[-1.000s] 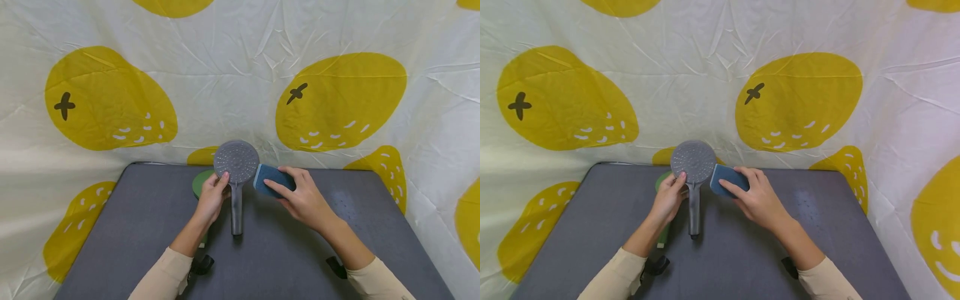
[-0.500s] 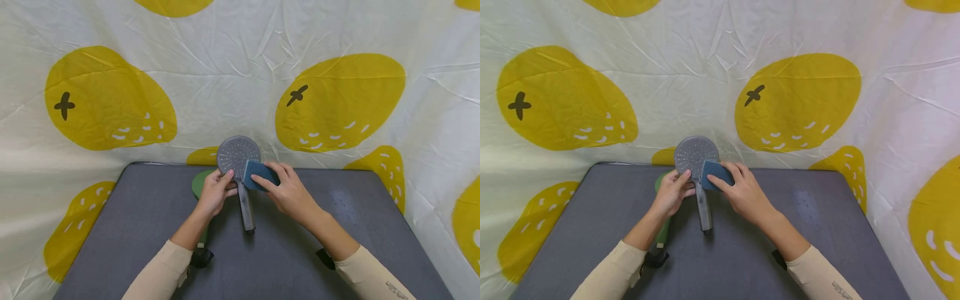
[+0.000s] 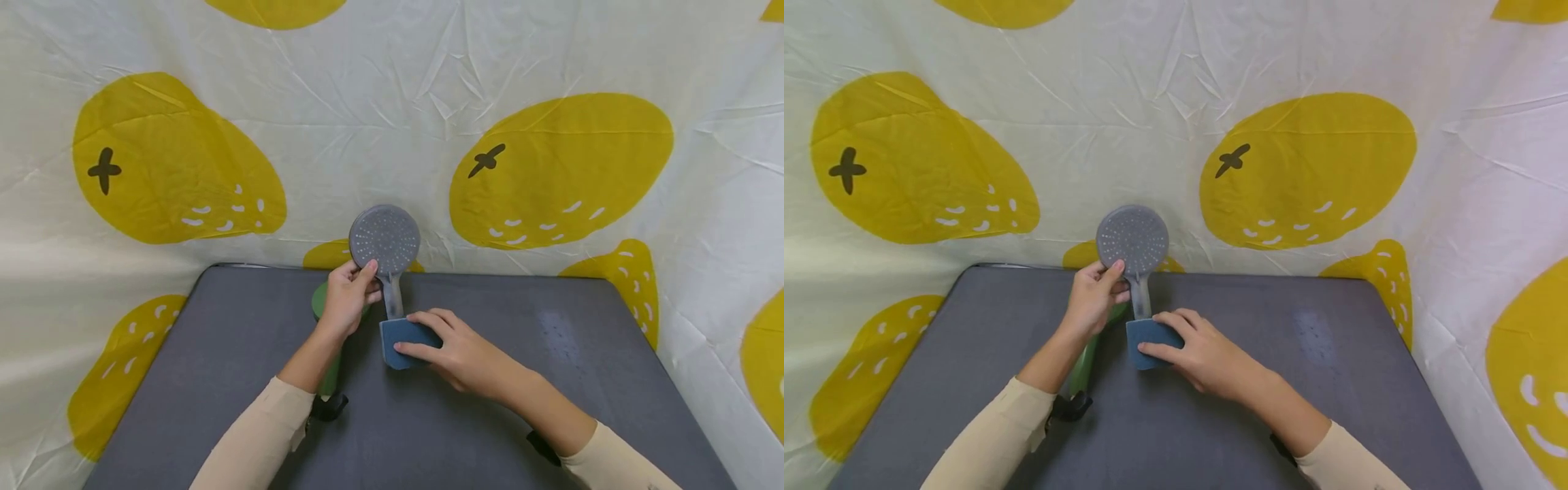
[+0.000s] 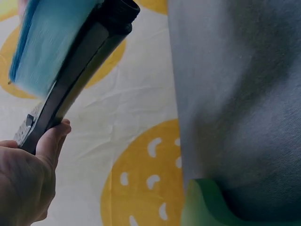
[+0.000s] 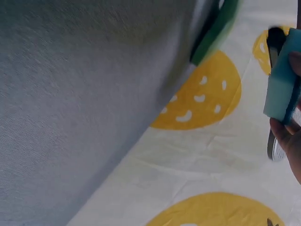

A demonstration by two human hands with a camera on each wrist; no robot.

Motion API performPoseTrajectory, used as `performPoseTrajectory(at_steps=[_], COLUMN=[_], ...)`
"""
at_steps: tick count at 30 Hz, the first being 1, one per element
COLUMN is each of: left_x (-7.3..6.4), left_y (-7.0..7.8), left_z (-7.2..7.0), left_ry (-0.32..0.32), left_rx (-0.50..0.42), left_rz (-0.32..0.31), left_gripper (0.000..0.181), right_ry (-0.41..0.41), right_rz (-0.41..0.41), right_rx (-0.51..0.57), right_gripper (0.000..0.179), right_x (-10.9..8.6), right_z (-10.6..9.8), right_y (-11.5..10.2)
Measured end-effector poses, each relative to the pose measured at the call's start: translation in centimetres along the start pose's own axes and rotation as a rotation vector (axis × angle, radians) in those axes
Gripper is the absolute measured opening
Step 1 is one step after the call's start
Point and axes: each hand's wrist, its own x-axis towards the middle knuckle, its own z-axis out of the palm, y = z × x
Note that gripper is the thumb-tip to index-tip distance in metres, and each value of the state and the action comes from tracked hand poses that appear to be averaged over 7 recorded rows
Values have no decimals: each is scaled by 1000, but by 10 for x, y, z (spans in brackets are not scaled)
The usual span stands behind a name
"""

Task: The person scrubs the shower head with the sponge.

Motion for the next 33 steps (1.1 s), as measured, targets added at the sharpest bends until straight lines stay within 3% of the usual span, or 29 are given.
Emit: performPoseTrajectory(at_steps=[4,10,18,25,33], left_x=[2,1,-1,2,11], left_y=[5,6,10,22,28], left_z=[1,5,10,6,-3], left_ry=[19,37,28,-9,35], left_rx=[12,20,71,144,135], left_rz=[9,38,63,53,32], left_gripper=[29,28,25,32,31], right_ry=[-23,27,83,59,22], right_rz=[-1,103,163,168,35], right_rx=[1,-101,-250,-112,21], right_gripper=[42,70,59,65,73], right_x=[-3,11,38,36,12], right_z=[-1,-5,-8,-13,-1], right_y=[-6,1,9,11,5])
